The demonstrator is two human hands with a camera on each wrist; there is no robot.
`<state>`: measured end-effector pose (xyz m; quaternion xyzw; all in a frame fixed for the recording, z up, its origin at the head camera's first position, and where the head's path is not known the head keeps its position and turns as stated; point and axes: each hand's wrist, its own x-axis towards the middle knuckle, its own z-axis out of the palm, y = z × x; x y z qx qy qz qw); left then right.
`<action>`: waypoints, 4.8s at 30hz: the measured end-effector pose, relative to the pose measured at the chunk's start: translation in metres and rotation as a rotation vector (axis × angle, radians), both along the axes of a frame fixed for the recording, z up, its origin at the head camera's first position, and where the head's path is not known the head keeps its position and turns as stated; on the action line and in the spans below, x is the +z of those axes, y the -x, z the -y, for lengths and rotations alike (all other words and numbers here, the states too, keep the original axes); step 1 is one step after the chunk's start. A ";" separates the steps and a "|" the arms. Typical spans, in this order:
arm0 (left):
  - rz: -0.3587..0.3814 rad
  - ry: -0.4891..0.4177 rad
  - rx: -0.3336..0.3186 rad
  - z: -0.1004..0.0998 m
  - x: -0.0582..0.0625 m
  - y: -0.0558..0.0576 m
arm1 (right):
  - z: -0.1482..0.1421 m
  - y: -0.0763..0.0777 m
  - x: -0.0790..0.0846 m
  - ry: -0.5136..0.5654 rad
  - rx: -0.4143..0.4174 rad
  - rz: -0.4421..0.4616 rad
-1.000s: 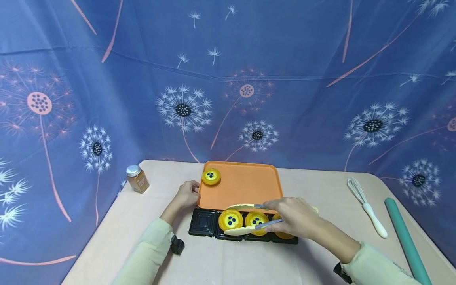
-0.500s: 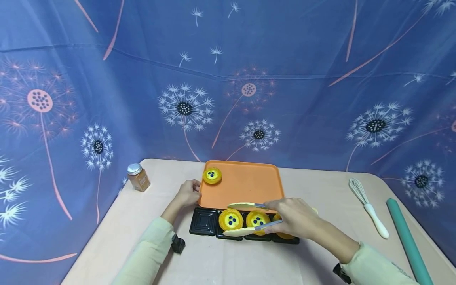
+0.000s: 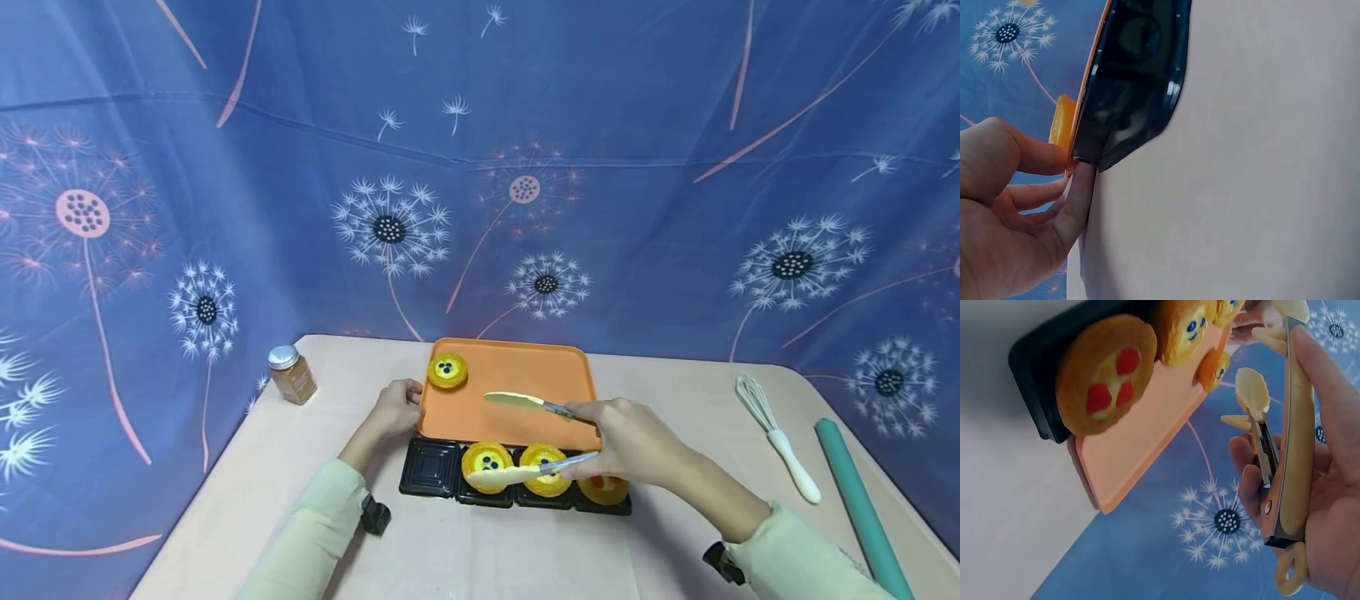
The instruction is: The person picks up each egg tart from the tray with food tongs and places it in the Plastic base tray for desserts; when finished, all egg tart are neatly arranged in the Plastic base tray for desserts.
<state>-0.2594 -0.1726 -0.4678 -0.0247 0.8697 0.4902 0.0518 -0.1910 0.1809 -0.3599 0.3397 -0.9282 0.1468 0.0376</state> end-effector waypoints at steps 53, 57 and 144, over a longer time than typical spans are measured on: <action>0.013 -0.050 0.025 0.002 0.001 0.002 | 0.091 0.109 -0.042 0.081 -0.158 0.024; 0.004 -0.026 0.017 0.000 0.001 0.001 | 0.087 0.107 -0.034 0.076 -0.148 0.006; -0.020 -0.003 -0.001 -0.002 0.001 0.001 | 0.051 -0.006 -0.006 0.084 -0.011 0.018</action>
